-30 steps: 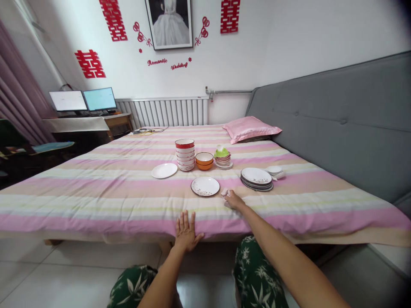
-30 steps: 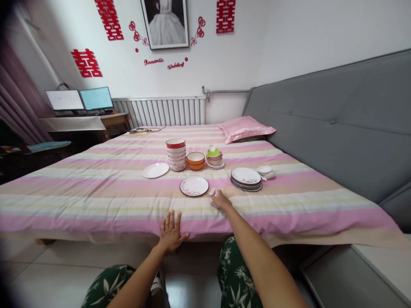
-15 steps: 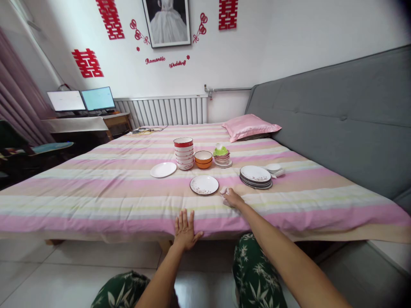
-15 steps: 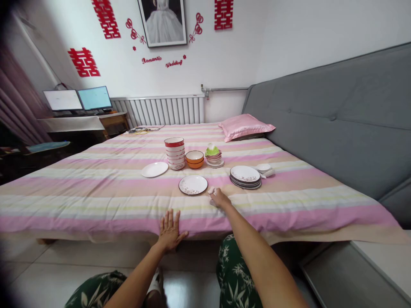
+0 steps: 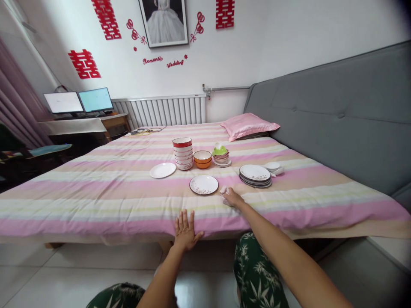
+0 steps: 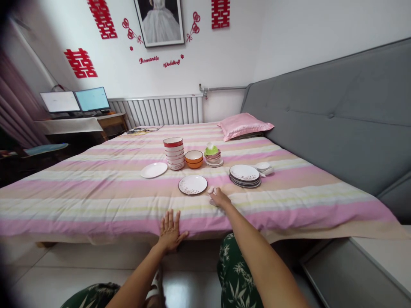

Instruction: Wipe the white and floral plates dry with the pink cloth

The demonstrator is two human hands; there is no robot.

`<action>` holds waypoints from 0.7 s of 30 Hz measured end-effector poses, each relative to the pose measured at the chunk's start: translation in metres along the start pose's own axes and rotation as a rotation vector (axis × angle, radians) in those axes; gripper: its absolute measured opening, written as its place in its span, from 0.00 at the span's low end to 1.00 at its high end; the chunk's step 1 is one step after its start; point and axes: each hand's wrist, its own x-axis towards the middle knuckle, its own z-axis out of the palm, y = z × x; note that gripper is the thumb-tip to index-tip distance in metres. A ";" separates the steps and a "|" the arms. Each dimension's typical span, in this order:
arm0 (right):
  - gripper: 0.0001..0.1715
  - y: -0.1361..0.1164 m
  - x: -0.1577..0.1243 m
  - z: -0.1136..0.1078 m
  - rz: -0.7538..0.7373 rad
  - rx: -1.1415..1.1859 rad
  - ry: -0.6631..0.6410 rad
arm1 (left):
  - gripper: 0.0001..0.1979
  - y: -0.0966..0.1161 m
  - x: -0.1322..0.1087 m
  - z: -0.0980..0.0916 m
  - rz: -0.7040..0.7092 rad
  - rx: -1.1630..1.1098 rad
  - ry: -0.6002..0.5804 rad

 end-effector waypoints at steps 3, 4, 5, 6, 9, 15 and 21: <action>0.20 -0.001 0.000 0.001 0.002 0.001 0.002 | 0.43 0.000 0.000 0.000 0.000 0.001 0.005; 0.20 -0.001 -0.001 0.001 0.001 0.002 0.001 | 0.44 0.000 0.000 0.000 0.000 0.000 0.006; 0.20 -0.001 -0.001 0.001 -0.001 0.002 -0.001 | 0.44 0.000 -0.001 0.000 -0.001 -0.002 0.008; 0.20 -0.002 -0.002 0.001 -0.002 0.003 -0.002 | 0.44 0.000 -0.001 0.000 -0.002 -0.004 0.008; 0.20 -0.003 -0.003 0.000 -0.006 0.003 -0.005 | 0.44 0.000 -0.001 0.001 -0.002 -0.011 0.004; 0.20 -0.003 -0.004 0.001 -0.003 0.007 0.004 | 0.44 0.000 -0.001 0.000 0.002 -0.015 0.000; 0.20 -0.003 -0.004 0.001 0.000 -0.002 0.002 | 0.44 0.000 -0.001 0.000 0.002 -0.019 0.000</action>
